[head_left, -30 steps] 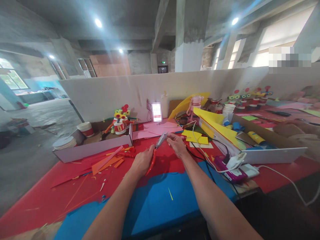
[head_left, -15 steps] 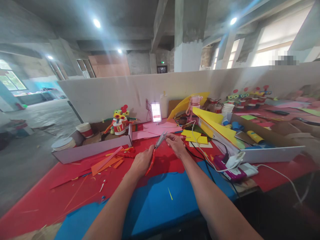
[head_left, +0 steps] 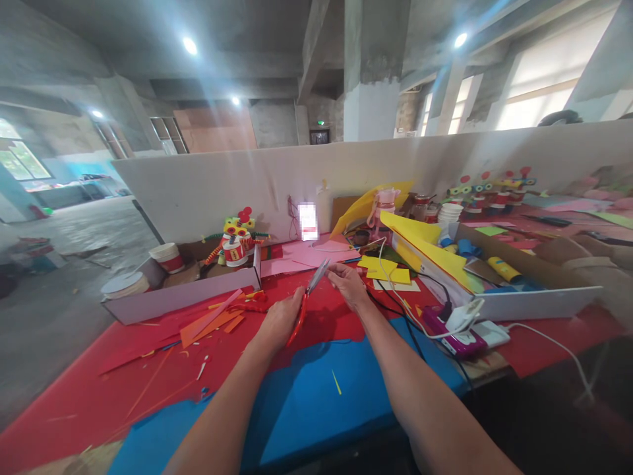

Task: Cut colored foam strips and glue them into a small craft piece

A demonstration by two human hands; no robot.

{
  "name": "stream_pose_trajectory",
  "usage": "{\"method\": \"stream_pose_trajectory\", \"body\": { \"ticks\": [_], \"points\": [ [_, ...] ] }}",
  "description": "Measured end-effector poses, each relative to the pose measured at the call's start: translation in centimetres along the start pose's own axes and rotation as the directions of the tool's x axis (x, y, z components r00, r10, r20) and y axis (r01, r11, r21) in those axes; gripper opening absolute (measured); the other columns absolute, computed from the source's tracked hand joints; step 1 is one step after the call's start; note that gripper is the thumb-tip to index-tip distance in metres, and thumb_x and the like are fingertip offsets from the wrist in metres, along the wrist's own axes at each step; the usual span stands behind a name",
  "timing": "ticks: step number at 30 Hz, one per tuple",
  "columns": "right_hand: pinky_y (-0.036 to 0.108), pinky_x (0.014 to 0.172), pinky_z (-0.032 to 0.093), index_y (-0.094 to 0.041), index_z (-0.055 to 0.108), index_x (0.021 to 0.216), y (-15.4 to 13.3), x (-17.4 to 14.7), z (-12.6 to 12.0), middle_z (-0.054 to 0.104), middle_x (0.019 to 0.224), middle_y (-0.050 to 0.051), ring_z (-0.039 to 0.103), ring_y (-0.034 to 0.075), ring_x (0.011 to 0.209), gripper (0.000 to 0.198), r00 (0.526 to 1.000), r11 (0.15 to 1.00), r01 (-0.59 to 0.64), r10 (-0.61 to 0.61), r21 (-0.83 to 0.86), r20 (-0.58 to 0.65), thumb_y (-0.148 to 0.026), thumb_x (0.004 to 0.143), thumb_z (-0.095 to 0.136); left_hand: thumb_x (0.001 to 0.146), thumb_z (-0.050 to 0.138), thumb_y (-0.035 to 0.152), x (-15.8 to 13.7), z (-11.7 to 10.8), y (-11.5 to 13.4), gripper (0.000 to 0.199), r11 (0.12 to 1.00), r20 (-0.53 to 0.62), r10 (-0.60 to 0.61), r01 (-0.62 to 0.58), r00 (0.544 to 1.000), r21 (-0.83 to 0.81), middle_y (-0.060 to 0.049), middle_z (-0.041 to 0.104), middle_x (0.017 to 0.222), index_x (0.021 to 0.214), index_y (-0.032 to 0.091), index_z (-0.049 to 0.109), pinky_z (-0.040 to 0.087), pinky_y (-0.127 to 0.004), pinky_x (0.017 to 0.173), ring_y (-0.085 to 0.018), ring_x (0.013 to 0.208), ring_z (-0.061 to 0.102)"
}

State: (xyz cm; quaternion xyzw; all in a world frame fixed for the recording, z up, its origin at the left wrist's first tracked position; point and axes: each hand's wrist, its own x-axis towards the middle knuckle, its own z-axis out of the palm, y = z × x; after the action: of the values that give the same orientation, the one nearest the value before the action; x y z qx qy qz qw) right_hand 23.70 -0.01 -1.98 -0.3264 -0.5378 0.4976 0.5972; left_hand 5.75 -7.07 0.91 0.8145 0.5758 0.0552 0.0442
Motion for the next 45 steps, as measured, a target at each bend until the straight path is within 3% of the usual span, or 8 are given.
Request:
{"method": "stream_pose_trajectory", "body": {
  "ticks": [7,11,18,23,30,33,38,45],
  "points": [
    [0.024,0.046,0.018,-0.019,0.064,0.077,0.5,0.3,-0.3,0.041,0.05,-0.008,0.031,0.007,0.046,0.037,0.999,1.0,-0.002,0.003,0.021,-0.032,-0.053,0.065,0.071,0.088,0.041,0.018,0.0,0.0,-0.3,0.041,0.997,-0.035,-0.009,0.006,0.999,-0.072,-0.011,0.069,0.085,0.129,0.016,0.04,0.041,-0.029,0.067,-0.026,0.084,0.067],
    [0.023,0.046,0.02,-0.019,0.062,0.08,0.4,0.6,-0.7,0.047,0.055,-0.006,0.031,0.007,0.046,0.037,0.998,0.994,-0.019,0.026,0.104,-0.064,-0.051,0.065,0.07,0.089,0.04,0.022,0.3,0.3,-0.8,0.034,0.988,-0.103,-0.144,0.137,0.984,-0.076,-0.012,0.07,0.091,0.122,0.02,0.047,0.041,-0.03,0.067,-0.027,0.086,0.068],
    [0.026,0.056,0.04,-0.021,0.059,0.09,0.8,0.9,-1.0,0.062,0.071,0.0,0.05,0.011,0.055,0.035,0.998,0.972,0.031,-0.017,0.233,-0.062,-0.039,0.064,0.071,0.081,0.052,0.022,0.8,2.0,-0.2,0.033,0.978,0.01,-0.179,0.179,0.984,-0.11,-0.013,0.071,0.094,0.114,0.017,0.052,0.044,-0.03,0.069,-0.027,0.091,0.068],
    [0.029,0.059,0.046,-0.023,0.057,0.095,1.8,1.0,-0.3,0.069,0.084,0.003,0.062,0.016,0.066,0.036,0.996,0.957,-0.034,0.054,0.287,-0.065,-0.039,0.066,0.069,0.085,0.049,0.021,1.6,3.2,1.5,0.025,0.964,-0.053,-0.264,0.264,0.963,-0.007,-0.018,0.065,0.102,0.108,0.013,0.055,0.046,-0.034,0.075,-0.028,0.094,0.066],
    [0.031,0.068,0.048,-0.021,0.06,0.094,1.8,0.8,0.3,0.073,0.091,0.006,0.065,0.02,0.079,0.033,0.992,0.977,-0.029,0.054,0.21,-0.111,-0.043,0.069,0.064,0.087,0.043,0.017,2.3,1.7,2.7,0.021,0.986,-0.103,-0.151,0.157,0.983,0.06,-0.016,0.067,0.097,0.096,0.015,0.062,0.046,-0.034,0.077,-0.027,0.096,0.065],
    [0.031,0.071,0.048,-0.021,0.061,0.09,1.7,0.6,0.8,0.073,0.087,0.005,0.065,0.021,0.084,0.027,0.995,0.987,-0.013,0.029,0.161,-0.098,-0.04,0.071,0.06,0.088,0.041,0.019,2.9,1.0,1.6,0.024,0.982,-0.263,-0.149,0.113,0.953,-0.149,-0.01,0.07,0.09,0.09,0.017,0.065,0.046,-0.032,0.074,-0.023,0.088,0.065],
    [0.029,0.067,0.049,-0.024,0.06,0.087,2.2,-0.3,2.5,0.072,0.092,0.004,0.065,0.02,0.082,0.017,0.998,0.988,-0.046,0.041,0.146,0.038,-0.036,0.076,0.057,0.083,0.054,0.047,3.7,2.6,-0.1,0.032,0.632,-0.246,-0.23,-0.048,0.941,-0.773,0.001,0.062,0.061,0.088,0.017,0.066,0.04,-0.023,0.05,-0.014,0.05,0.054],
    [0.03,0.077,0.05,-0.023,0.061,0.09,3.3,-0.7,3.8,0.073,0.09,0.003,0.066,0.017,0.083,0.013,0.988,0.988,-0.086,0.067,0.13,0.142,-0.03,0.079,0.058,0.067,0.067,0.044,3.5,3.4,-0.3,0.029,0.341,-0.086,-0.312,0.027,0.946,-0.94,0.007,0.046,0.041,0.07,0.016,0.06,0.023,-0.018,0.038,-0.007,0.035,0.038]
  ]
}}
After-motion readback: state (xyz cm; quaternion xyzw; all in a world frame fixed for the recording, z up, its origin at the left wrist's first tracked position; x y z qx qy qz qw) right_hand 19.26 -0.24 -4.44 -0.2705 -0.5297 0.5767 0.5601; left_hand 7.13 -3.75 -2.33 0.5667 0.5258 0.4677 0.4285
